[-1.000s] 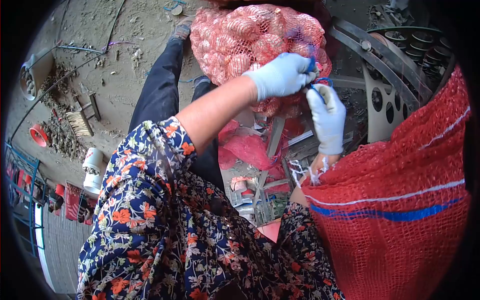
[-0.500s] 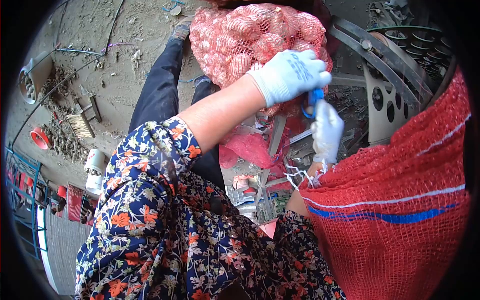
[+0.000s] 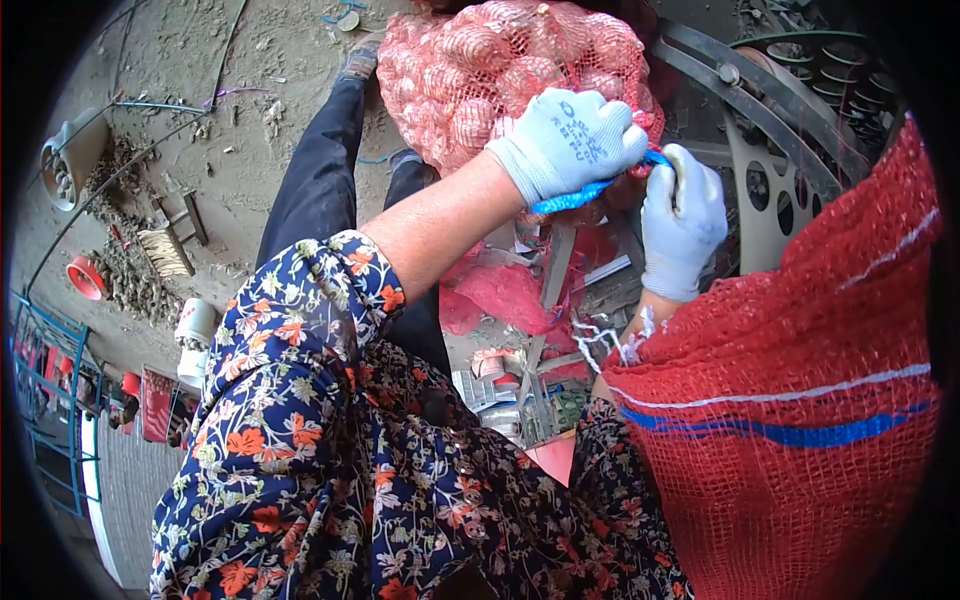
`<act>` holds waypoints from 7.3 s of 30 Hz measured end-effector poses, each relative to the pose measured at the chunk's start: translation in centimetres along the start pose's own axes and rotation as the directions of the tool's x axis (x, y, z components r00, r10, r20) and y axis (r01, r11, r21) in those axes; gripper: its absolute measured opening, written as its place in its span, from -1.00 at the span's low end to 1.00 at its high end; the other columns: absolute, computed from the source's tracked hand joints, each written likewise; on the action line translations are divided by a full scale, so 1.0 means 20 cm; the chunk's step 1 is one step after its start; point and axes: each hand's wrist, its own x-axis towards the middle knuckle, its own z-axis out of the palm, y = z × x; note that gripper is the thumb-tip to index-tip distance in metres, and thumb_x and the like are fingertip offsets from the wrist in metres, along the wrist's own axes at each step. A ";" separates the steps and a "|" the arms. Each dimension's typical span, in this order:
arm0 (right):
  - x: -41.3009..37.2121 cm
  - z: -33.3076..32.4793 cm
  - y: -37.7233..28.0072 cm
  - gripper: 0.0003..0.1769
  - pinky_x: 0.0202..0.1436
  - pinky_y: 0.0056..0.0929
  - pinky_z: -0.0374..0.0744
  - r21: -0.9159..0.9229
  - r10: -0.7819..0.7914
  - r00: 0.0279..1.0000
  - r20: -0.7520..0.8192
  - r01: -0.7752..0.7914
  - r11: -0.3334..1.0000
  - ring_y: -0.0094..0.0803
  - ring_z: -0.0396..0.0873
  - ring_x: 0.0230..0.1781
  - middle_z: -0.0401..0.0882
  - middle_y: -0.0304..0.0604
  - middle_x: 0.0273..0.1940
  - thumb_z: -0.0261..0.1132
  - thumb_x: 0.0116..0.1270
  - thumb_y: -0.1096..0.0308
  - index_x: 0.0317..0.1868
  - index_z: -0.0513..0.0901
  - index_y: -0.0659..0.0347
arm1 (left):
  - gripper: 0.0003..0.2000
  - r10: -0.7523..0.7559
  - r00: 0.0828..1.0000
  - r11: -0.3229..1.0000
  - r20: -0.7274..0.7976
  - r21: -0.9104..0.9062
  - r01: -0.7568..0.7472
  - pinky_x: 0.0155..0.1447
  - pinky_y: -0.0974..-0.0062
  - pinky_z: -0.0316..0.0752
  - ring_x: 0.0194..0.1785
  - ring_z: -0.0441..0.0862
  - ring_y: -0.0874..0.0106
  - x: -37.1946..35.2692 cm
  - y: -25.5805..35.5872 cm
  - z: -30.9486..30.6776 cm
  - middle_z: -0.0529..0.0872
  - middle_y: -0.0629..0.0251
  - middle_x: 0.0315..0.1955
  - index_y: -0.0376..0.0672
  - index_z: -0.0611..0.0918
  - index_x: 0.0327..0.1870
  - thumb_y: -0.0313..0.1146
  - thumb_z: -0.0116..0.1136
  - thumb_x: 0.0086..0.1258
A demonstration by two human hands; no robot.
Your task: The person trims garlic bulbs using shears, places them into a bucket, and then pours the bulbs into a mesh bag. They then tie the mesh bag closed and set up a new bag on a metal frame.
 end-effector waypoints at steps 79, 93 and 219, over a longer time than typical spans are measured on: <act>-0.56 -0.52 0.65 -0.56 0.16 -0.35 0.55 0.197 0.065 0.678 -0.732 0.120 0.973 -0.25 0.54 0.10 0.53 -0.02 0.13 0.21 0.33 0.38 0.21 0.44 0.26 | -0.55 -0.138 0.679 0.747 -0.721 0.374 0.550 -0.31 0.19 0.41 -0.50 0.55 0.23 -0.82 -0.04 -2.24 0.63 0.09 -0.59 -0.26 0.65 -0.43 0.02 0.06 0.41; -0.57 0.01 1.03 -0.46 0.38 -0.08 0.35 0.698 0.335 0.838 -0.431 0.074 0.713 -0.03 0.31 0.34 0.26 0.11 0.37 0.06 0.38 0.35 0.33 0.27 0.36 | -0.74 -0.969 0.242 0.155 0.044 -0.655 0.739 -0.44 0.59 0.29 -0.50 0.35 0.65 -2.94 0.10 -1.00 0.58 0.55 -0.57 -0.15 0.65 -0.51 -0.23 0.14 0.37; -0.40 0.62 -0.67 -0.73 -0.40 -0.53 0.69 0.072 -0.003 0.885 0.466 -0.042 -0.997 -0.48 0.67 -0.37 0.68 -0.10 -0.12 0.17 0.31 0.52 0.02 0.58 0.26 | -0.76 -0.624 0.698 0.277 0.352 -0.735 0.619 -0.12 0.50 0.60 -0.25 0.67 0.47 -0.42 -0.47 -1.90 0.70 0.24 -0.20 -0.36 0.56 0.00 -0.47 0.11 0.36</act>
